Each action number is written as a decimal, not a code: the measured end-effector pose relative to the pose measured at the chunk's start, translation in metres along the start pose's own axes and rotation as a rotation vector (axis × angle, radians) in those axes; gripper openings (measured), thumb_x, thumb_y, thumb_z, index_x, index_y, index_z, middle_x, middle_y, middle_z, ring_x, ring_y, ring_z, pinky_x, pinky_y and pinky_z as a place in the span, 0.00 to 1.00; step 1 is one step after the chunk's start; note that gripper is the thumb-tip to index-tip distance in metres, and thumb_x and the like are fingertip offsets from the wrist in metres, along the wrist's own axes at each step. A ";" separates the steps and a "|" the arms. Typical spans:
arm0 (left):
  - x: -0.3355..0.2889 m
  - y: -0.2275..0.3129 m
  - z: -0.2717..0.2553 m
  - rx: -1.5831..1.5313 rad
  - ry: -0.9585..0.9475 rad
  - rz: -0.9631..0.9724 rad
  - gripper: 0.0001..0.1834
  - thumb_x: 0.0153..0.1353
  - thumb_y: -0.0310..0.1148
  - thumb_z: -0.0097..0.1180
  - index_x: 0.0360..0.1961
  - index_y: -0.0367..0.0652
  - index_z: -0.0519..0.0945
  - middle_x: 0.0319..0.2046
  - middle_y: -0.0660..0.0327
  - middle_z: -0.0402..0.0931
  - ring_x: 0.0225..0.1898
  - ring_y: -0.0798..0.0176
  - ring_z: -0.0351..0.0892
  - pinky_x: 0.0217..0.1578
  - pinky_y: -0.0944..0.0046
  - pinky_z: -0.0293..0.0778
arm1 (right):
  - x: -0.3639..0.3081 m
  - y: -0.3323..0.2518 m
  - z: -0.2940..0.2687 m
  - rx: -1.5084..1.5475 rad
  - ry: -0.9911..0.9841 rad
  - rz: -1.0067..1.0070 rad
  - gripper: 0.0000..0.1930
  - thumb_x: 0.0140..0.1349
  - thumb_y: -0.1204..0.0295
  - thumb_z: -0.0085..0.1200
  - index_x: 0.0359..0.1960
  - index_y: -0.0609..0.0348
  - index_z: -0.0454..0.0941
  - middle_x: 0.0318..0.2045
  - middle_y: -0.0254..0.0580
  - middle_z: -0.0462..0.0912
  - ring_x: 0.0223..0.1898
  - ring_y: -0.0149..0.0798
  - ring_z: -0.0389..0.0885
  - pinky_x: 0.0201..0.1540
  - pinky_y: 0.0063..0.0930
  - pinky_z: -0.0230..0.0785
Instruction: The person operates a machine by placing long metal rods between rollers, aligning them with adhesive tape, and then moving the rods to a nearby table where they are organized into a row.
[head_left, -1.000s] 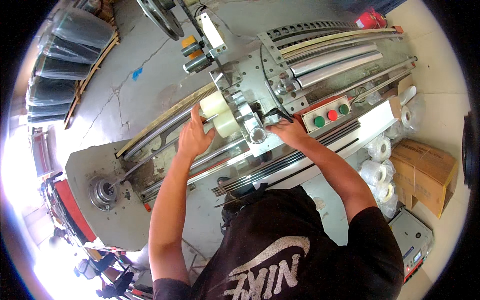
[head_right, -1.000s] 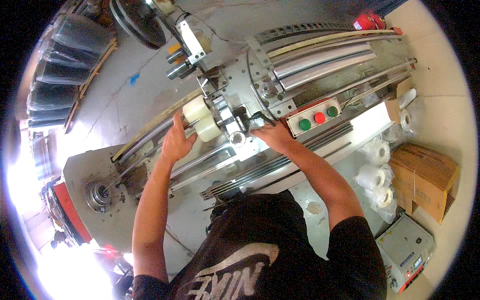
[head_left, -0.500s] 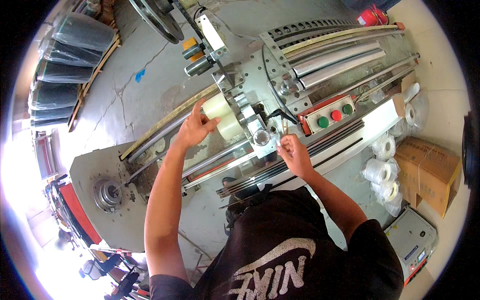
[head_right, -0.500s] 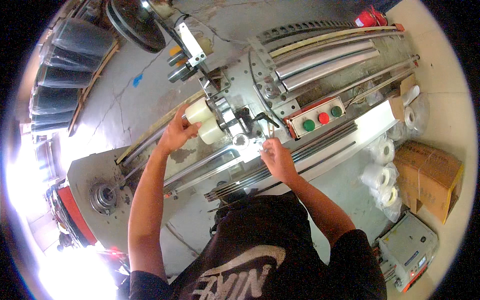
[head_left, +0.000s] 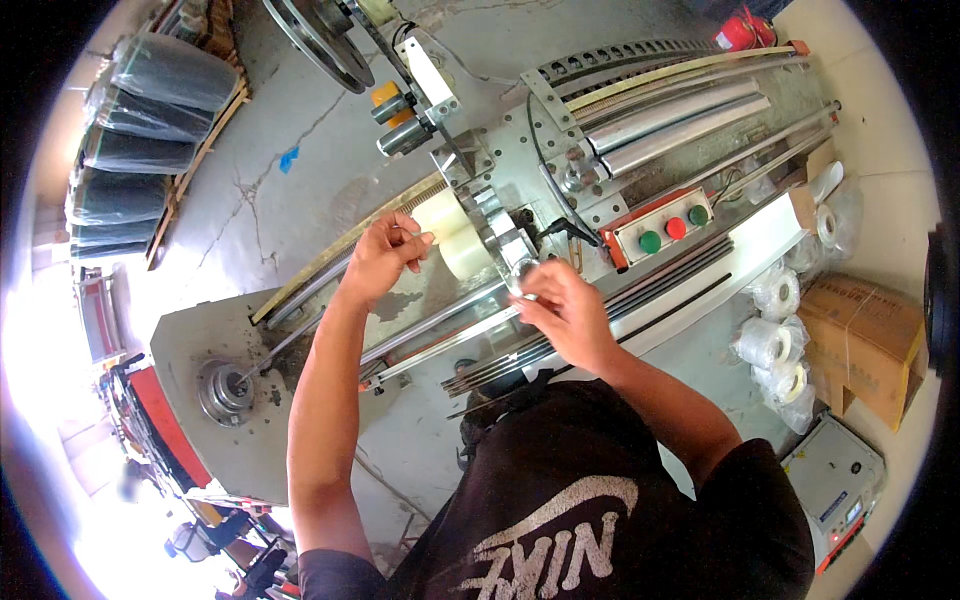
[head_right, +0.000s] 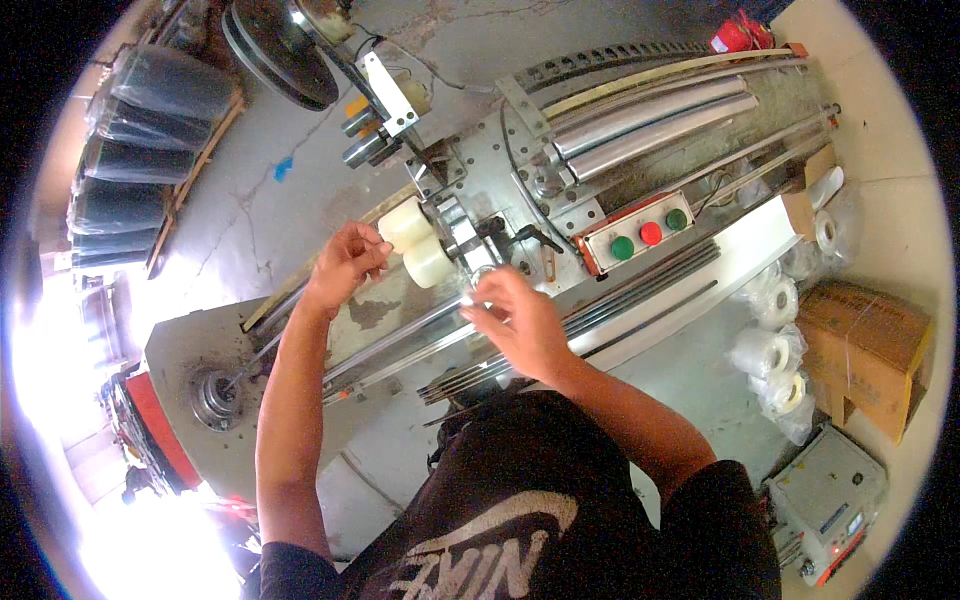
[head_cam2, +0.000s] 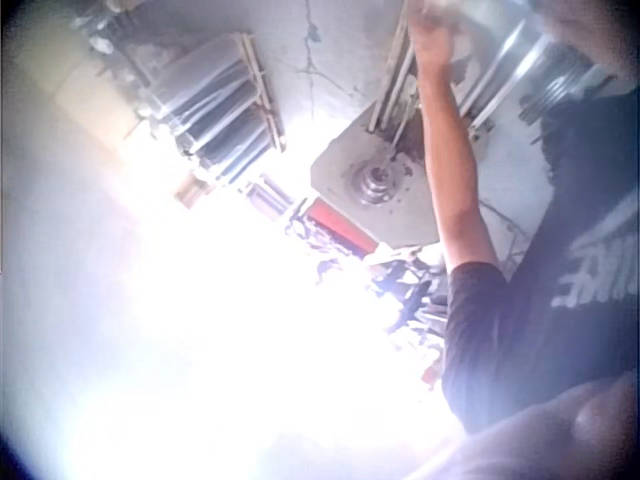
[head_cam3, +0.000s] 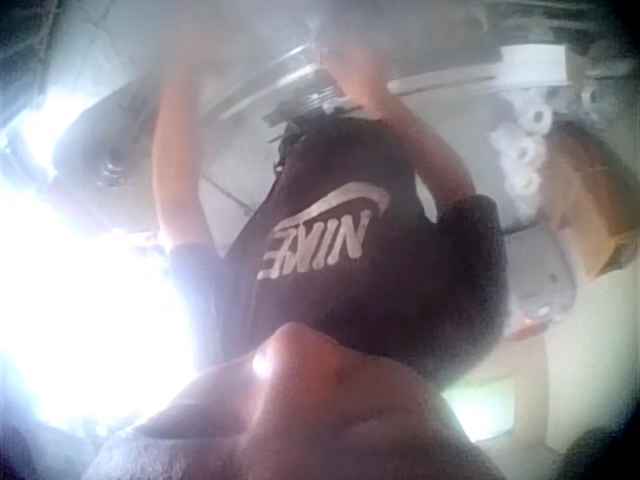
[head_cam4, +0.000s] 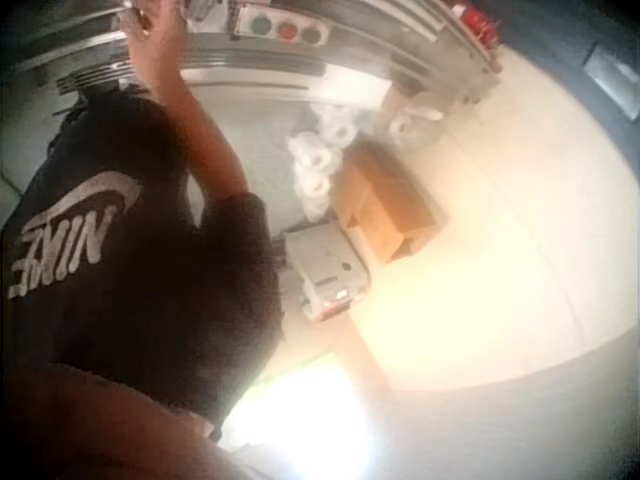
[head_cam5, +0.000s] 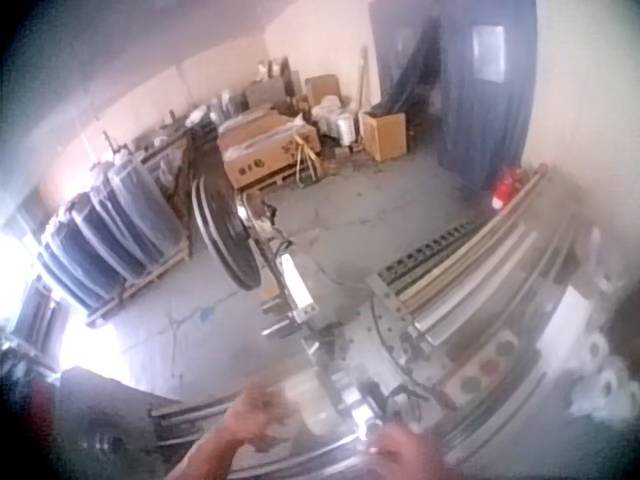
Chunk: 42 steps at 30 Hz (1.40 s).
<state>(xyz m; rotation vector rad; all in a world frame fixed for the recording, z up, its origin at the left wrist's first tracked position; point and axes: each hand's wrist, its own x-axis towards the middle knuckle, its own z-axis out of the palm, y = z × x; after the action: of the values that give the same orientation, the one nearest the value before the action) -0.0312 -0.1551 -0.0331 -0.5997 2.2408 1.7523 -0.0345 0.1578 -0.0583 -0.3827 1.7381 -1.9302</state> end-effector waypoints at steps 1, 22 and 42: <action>-0.002 0.004 -0.001 0.002 -0.014 -0.012 0.15 0.67 0.36 0.69 0.48 0.44 0.79 0.29 0.64 0.82 0.26 0.71 0.78 0.26 0.69 0.66 | 0.014 -0.001 0.012 0.012 -0.037 -0.034 0.15 0.68 0.73 0.65 0.48 0.62 0.72 0.42 0.47 0.88 0.39 0.35 0.89 0.39 0.29 0.81; -0.012 0.020 -0.006 -0.043 -0.086 -0.070 0.13 0.67 0.37 0.68 0.46 0.40 0.84 0.31 0.67 0.84 0.28 0.74 0.78 0.25 0.72 0.64 | 0.095 -0.010 0.077 -0.169 -0.049 0.069 0.13 0.67 0.70 0.67 0.37 0.61 0.72 0.27 0.41 0.87 0.29 0.32 0.87 0.32 0.28 0.75; -0.015 0.009 -0.011 -0.067 -0.079 -0.018 0.07 0.72 0.36 0.61 0.42 0.44 0.80 0.35 0.64 0.85 0.33 0.72 0.81 0.31 0.69 0.69 | 0.149 -0.035 0.062 0.191 -0.244 0.275 0.13 0.78 0.58 0.53 0.50 0.54 0.75 0.51 0.44 0.85 0.28 0.29 0.83 0.32 0.24 0.72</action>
<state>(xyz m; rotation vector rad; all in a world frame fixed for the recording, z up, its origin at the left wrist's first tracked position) -0.0206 -0.1616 -0.0161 -0.5526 2.1259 1.8155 -0.1319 0.0271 -0.0342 -0.2802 1.3611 -1.7510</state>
